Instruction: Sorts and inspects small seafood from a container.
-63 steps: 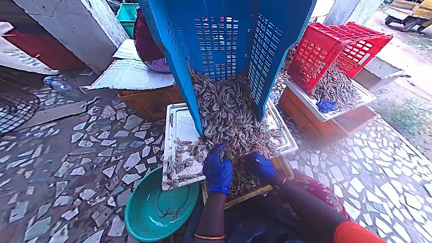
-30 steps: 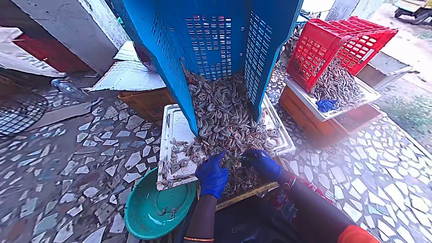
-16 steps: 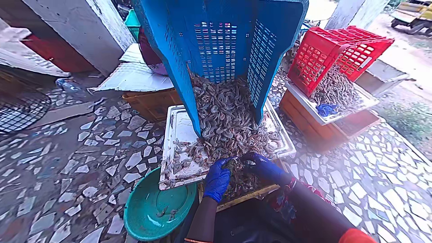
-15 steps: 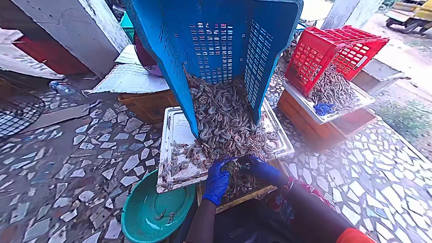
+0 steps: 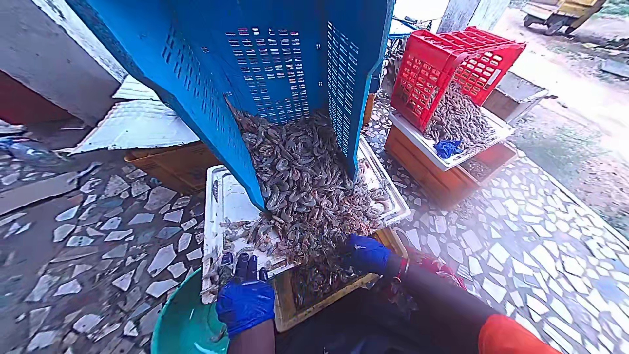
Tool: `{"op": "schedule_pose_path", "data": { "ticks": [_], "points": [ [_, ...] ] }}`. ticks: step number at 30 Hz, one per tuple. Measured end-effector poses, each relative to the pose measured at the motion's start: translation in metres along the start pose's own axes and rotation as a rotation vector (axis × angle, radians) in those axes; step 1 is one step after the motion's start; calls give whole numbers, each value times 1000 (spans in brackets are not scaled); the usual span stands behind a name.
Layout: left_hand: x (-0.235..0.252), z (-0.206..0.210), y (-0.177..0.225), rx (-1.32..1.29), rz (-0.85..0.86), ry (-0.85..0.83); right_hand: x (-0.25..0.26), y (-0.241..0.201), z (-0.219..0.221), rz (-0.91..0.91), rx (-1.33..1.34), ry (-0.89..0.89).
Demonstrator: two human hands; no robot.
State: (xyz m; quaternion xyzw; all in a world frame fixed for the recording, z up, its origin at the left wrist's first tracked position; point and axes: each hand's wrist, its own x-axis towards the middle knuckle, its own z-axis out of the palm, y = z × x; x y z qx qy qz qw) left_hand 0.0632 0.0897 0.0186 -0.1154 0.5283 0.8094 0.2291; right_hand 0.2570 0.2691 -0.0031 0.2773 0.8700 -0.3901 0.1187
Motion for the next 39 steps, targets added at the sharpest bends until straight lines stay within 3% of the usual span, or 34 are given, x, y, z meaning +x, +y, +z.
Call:
{"op": "schedule_pose_path", "data": {
  "ticks": [4, 6, 10, 14, 19, 23, 26, 29, 33, 36, 39],
  "points": [
    [24, -21, 7, -166, 11, 211, -3, 30, -22, 229, -13, 310],
    [21, -12, 0, -203, 10, 142, 0, 34, -28, 381, -43, 313],
    [9, 17, -32, 53, -8, -119, 28, 40, -18, 522, 0, 296],
    [-4, 41, -49, 321, 20, -354, 42, 32, -4, 469, 16, 279],
    [0, 55, -60, 707, 240, -532, 52, 22, -1, 314, -27, 271],
    [4, 60, -61, 1036, 308, -514, 74, 12, -3, 173, -204, 228],
    [7, 59, -60, 1413, 511, -530, 72, -6, -25, 102, -211, 242],
    [8, 62, -66, 1424, 705, -603, 58, -26, -47, 19, -168, 245],
    [12, 71, -68, 1315, 813, -526, 52, -48, -63, 58, 119, 93],
    [10, 73, -63, 1536, 848, -480, 56, -54, -60, 77, 162, 93],
    [5, 75, -65, 1755, 864, -456, 57, -56, -61, 103, 44, 80]
  ]
}}
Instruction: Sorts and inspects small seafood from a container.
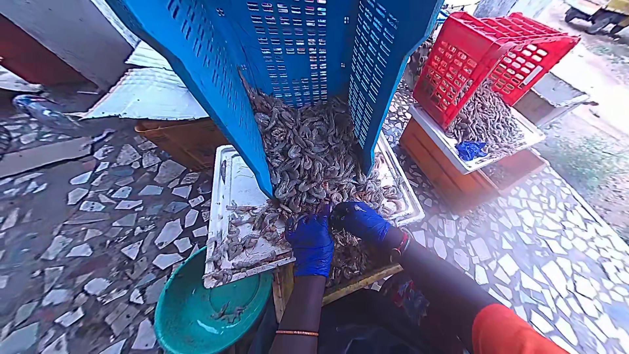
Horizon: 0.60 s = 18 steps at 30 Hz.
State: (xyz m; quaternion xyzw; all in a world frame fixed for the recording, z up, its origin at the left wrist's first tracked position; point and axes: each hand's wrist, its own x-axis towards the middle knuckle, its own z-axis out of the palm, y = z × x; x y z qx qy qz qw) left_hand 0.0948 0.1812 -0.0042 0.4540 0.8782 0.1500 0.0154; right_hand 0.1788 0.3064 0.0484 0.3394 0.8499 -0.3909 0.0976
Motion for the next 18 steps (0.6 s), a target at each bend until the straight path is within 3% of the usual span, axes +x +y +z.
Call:
{"op": "schedule_pose_path", "data": {
  "ticks": [4, 9, 12, 15, 18],
  "points": [
    [-3, 1, 0, -145, -40, 47, -1, 5, 3, -55, -194, 113],
    [-1, -18, -6, -679, -392, -129, -10, 35, 26, -403, -166, 326],
    [-2, -13, -17, -784, -461, -87, -20, 42, 30, -256, 129, 249],
    [-4, -14, -28, -703, -361, -145, -21, 47, 31, -101, 523, 153],
    [-7, -2, -31, -718, -104, -213, -19, 47, 31, -107, 585, 141]
  ]
}}
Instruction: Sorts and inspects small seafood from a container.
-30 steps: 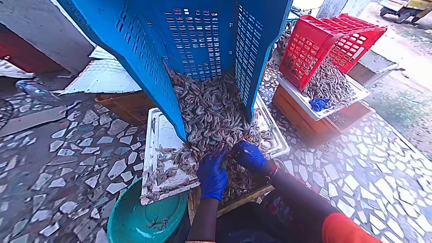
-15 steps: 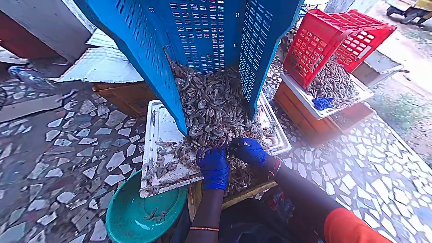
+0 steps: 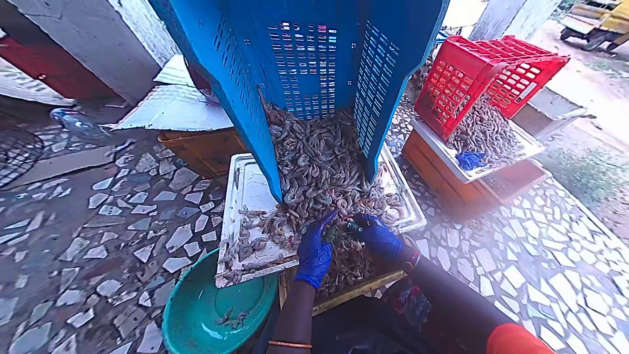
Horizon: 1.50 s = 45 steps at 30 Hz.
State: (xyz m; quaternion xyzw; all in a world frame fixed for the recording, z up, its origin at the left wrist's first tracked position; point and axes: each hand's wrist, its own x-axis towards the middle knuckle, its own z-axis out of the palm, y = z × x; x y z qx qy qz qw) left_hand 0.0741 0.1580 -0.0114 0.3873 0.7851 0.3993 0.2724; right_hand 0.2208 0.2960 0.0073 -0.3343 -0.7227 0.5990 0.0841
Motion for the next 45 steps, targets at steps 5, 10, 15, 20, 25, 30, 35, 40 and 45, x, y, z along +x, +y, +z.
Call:
{"op": "schedule_pose_path", "data": {
  "ticks": [5, 10, 15, 20, 25, 30, 35, 40, 45],
  "points": [
    [-7, 4, 26, 278, -48, -68, -7, -9, 8, -20, 54, -13],
    [-5, -3, 21, 331, -181, -23, -11, -9, 1, -85, 391, 44],
    [-8, 3, 1, -419, -50, 3, -7, -2, -1, -95, -657, -104],
    [-26, 21, 21, -603, -167, 97, -11, 24, 49, -454, -864, 188],
    [-30, 9, 9, -685, -279, 301, -17, 30, 59, -607, -898, 177],
    [-43, -44, -21, -1167, -390, 798, -5, 6, 1, -44, -948, -105],
    [-45, -62, -32, -1362, -440, 928, 37, 14, -26, 164, -918, 133],
    [-28, -37, -19, -1008, -371, 640, 40, 23, 7, 138, -1094, 1],
    [-4, -3, -6, 179, 16, 35, 14, 15, 3, 123, -1131, -113]
  ]
}}
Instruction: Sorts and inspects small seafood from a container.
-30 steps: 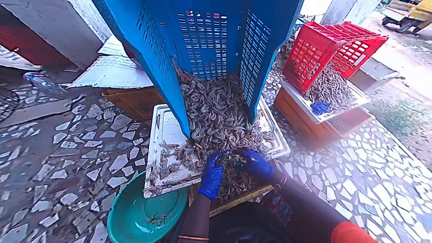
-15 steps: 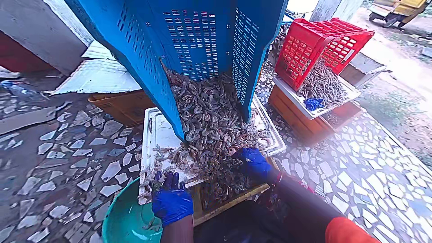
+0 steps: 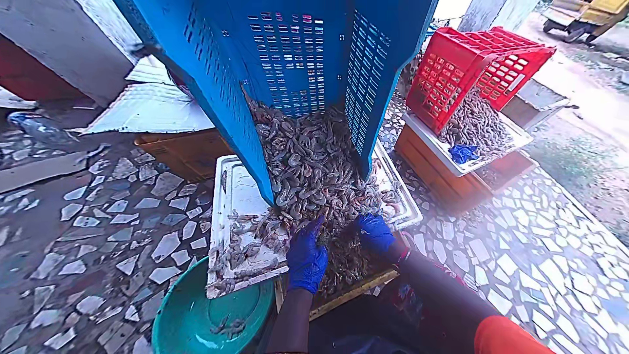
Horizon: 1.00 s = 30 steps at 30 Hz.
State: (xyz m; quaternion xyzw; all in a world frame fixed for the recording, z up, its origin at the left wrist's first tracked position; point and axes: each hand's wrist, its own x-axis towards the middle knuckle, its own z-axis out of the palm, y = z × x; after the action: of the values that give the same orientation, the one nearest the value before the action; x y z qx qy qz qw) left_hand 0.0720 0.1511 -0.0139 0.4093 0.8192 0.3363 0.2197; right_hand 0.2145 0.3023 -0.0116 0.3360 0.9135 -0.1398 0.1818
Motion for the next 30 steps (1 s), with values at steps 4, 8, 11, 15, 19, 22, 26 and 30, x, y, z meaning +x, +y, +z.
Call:
{"op": "schedule_pose_path", "data": {
  "ticks": [4, 8, 11, 15, 19, 22, 26, 30],
  "points": [
    [8, 26, 25, 344, -6, -351, -3, 23, 0, 23, 30, 63],
    [11, 33, 31, 510, -114, -427, 4, 24, -2, -76, 105, 251],
    [14, 27, 29, 583, -176, -441, 13, 9, 3, -154, 11, 194],
    [13, 21, 27, 604, -224, -406, 23, -5, 6, -131, -94, 66],
    [10, 15, 29, 612, -263, -307, 24, -1, 14, -96, -78, 90],
    [8, 14, 29, 533, -165, -137, 19, -1, 6, -34, 12, 114],
    [4, 20, 30, 337, 170, 96, 3, 7, -19, -104, 213, 84],
    [3, 29, 30, 246, 214, 173, -11, 5, -33, -169, 598, -78]
  ]
}}
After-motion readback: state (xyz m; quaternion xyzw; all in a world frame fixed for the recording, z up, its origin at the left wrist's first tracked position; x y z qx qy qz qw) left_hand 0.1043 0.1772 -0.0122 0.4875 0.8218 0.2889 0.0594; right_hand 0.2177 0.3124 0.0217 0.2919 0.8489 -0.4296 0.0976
